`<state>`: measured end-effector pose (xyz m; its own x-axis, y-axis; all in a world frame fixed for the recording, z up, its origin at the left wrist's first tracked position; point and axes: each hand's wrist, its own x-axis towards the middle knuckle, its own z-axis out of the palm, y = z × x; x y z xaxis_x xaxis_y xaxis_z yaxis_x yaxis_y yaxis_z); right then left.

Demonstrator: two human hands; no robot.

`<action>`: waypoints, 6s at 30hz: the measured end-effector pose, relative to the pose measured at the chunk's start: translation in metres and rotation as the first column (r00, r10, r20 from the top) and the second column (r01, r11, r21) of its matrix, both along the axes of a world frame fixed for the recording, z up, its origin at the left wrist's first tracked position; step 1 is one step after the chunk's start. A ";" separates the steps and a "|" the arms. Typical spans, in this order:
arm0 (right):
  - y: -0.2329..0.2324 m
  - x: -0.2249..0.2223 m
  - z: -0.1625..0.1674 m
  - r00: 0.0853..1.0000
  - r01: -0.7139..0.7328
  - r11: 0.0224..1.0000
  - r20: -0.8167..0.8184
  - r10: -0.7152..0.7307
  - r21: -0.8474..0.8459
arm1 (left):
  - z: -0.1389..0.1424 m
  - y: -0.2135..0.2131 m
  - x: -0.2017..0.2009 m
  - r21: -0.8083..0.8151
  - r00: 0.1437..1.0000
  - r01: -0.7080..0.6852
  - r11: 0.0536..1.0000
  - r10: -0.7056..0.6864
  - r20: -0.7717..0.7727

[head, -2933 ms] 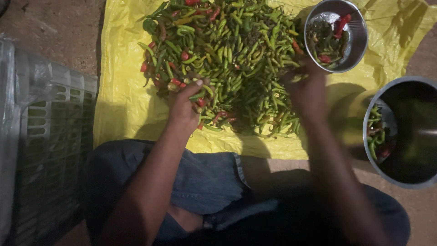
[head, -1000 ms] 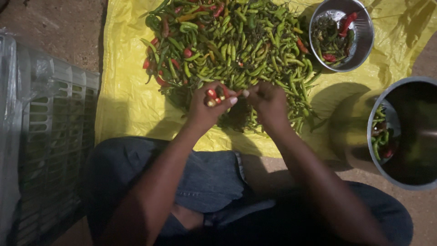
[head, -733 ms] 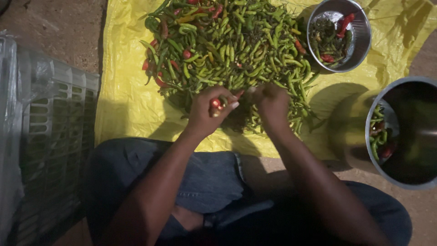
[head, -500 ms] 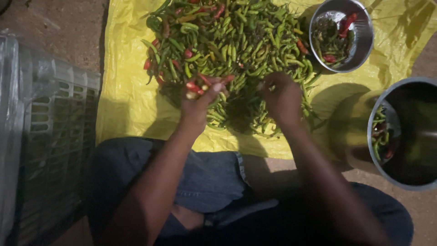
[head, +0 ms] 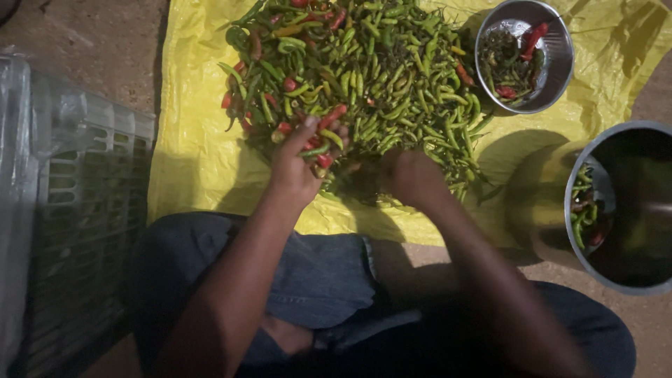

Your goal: The person sits on the floor in front of a pile of green and red chili peppers spread on a yellow tarp. They pick up chilies, pluck off the stems by hand, drop the trimmed peppers into a metal pot beside them, and place discarded stems and bad peppers into a smaller bowl.

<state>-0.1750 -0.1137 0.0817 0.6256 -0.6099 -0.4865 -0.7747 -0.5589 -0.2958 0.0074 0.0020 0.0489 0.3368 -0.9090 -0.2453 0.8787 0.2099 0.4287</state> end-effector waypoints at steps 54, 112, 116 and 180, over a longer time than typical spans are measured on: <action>-0.007 -0.003 0.017 0.670 0.432 0.880 0.724 -0.166 -0.198 | -0.002 0.000 -0.009 0.122 0.957 -0.146 0.982 0.109 0.268; 0.014 -0.002 -0.035 0.977 -0.030 0.936 0.189 0.102 -0.350 | 0.132 -0.101 -0.323 -0.241 0.888 0.460 0.855 -0.434 0.154; 0.013 -0.003 -0.025 0.977 -0.048 0.933 0.178 0.118 -0.357 | 0.127 -0.102 -0.347 -0.286 0.820 0.567 0.772 -0.497 0.285; 0.013 -0.001 -0.032 0.980 -0.006 0.938 0.187 0.075 -0.346 | 0.030 -0.127 0.151 0.462 -0.566 -0.312 0.831 -0.553 0.612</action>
<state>-0.1757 -0.1009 0.0500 0.7144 -0.6894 -0.1194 -0.6959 -0.6826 -0.2231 0.1579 -0.1251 0.0791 0.2800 -0.9584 -0.0559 -0.8899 -0.2810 0.3593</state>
